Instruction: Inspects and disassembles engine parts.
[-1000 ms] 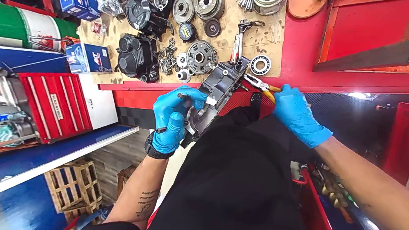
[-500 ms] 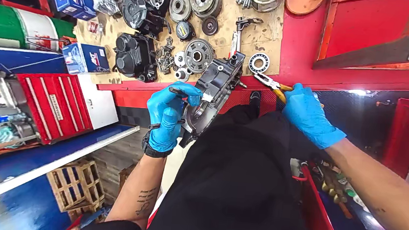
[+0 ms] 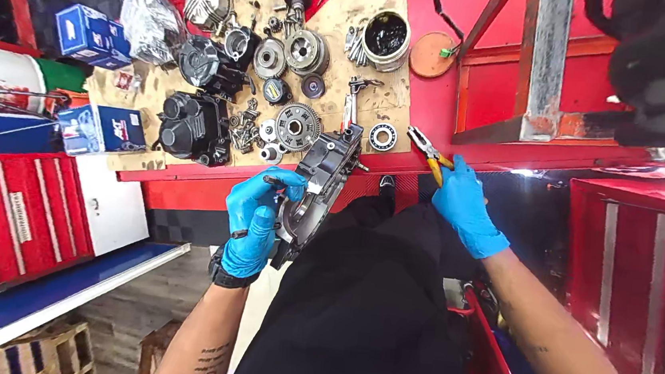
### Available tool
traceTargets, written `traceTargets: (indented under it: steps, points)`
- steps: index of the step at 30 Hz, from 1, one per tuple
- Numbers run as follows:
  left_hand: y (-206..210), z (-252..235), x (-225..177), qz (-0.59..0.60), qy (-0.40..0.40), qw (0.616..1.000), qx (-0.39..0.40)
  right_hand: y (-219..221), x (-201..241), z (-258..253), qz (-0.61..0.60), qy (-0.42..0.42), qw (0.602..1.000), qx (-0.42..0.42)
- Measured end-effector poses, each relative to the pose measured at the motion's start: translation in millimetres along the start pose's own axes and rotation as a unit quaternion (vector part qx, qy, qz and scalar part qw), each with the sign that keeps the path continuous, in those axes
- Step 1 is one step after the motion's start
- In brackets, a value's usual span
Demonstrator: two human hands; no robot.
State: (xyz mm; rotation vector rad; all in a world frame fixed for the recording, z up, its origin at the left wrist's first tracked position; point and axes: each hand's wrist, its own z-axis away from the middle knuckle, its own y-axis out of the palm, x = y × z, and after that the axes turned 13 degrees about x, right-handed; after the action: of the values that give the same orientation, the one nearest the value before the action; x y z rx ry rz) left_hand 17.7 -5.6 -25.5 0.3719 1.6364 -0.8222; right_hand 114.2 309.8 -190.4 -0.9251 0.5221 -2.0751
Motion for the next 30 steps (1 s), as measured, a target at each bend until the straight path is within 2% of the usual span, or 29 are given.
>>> traceTargets:
  steps: [3, 8, 11, 15, 18, 20, 24, 30]
  points:
    - [0.1, -0.5, 1.5, 0.000, 0.009, 1.000, 0.001, 6.2, 12.2, -10.8, -0.012, 0.001, 1.000, -0.028]
    - [-0.1, -0.2, 3.8, -0.001, 0.023, 1.000, 0.004, 20.7, 34.7, -48.3, 0.045, 0.023, 0.992, -0.117]
    - [-2.0, 0.5, 5.2, -0.007, 0.024, 1.000, 0.007, 23.6, 36.1, -57.7, 0.045, 0.038, 0.991, -0.120]
    - [0.9, 2.7, 7.6, -0.007, 0.027, 1.000, -0.004, -7.8, 51.5, -75.3, -0.031, -0.046, 0.989, -0.138]
    - [1.7, 4.8, 8.5, -0.021, 0.031, 0.999, -0.012, -33.0, 57.3, -122.6, -0.033, -0.099, 0.990, -0.097]
    - [2.6, 5.3, 8.9, -0.033, 0.033, 0.999, -0.013, -39.5, 53.3, -147.6, 0.015, -0.131, 0.990, -0.054]
    - [1.1, 3.4, 5.8, -0.060, 0.037, 0.997, -0.025, -48.9, 59.6, -165.3, 0.107, -0.192, 0.975, -0.023]
    - [5.7, 4.0, 14.2, -0.057, 0.073, 0.995, -0.035, -55.5, 63.7, -170.2, 0.175, -0.152, 0.972, 0.029]
